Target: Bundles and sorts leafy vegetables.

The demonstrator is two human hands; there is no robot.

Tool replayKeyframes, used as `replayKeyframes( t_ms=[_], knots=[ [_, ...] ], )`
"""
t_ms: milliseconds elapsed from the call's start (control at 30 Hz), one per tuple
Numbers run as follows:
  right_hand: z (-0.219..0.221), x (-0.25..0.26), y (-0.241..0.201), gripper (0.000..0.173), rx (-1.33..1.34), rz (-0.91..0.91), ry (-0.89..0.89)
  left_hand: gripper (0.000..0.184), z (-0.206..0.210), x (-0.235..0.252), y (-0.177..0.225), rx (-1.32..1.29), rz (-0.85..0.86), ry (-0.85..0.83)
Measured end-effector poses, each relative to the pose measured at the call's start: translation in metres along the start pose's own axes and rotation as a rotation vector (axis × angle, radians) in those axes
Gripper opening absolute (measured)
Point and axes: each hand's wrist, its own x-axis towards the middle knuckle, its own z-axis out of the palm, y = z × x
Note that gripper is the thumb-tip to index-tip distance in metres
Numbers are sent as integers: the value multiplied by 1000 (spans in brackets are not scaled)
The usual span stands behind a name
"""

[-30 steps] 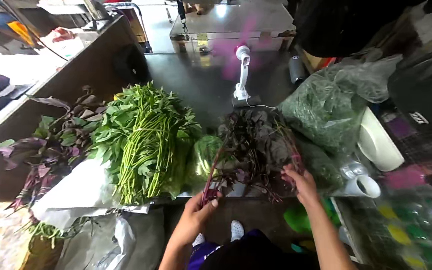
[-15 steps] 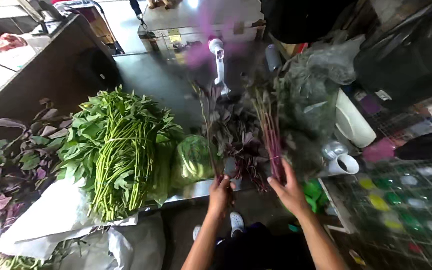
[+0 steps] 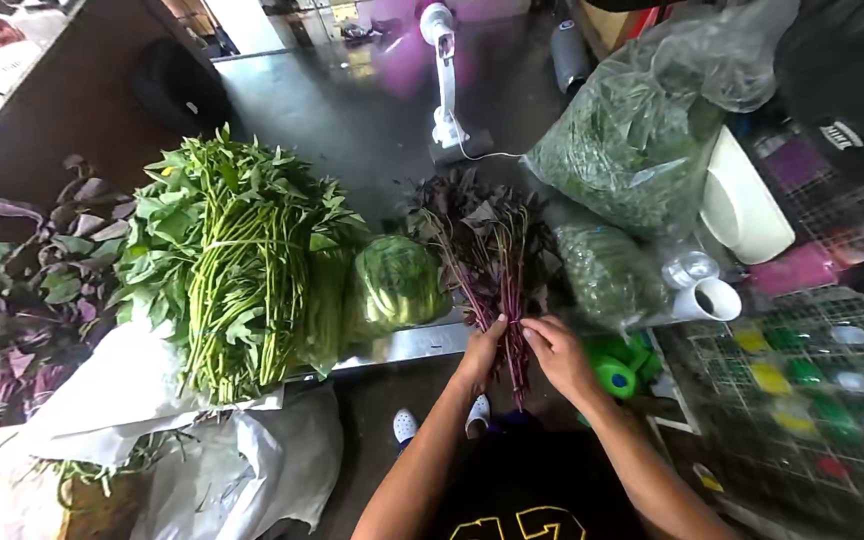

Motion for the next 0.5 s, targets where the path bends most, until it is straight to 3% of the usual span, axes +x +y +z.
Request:
replayKeyframes(
  t_ms=[100,233,300,433,500],
  knots=[
    [3,16,7,26,36,-80,-38,36,0,0,3,-24,-11,-11],
    [-2,34,9,23,20,-107,-242,31,-8,3,6,30,4,-46],
    [2,34,13,20,53,-227,-207,32,-6,6,3,16,53,-54],
    [-13,6,2,26,462,-373,-255,29,-2,10,0,-18,141,24],
    [-20,-22,-9,26,442,-343,-291,27,-1,10,-2,-35,151,51]
  ],
)
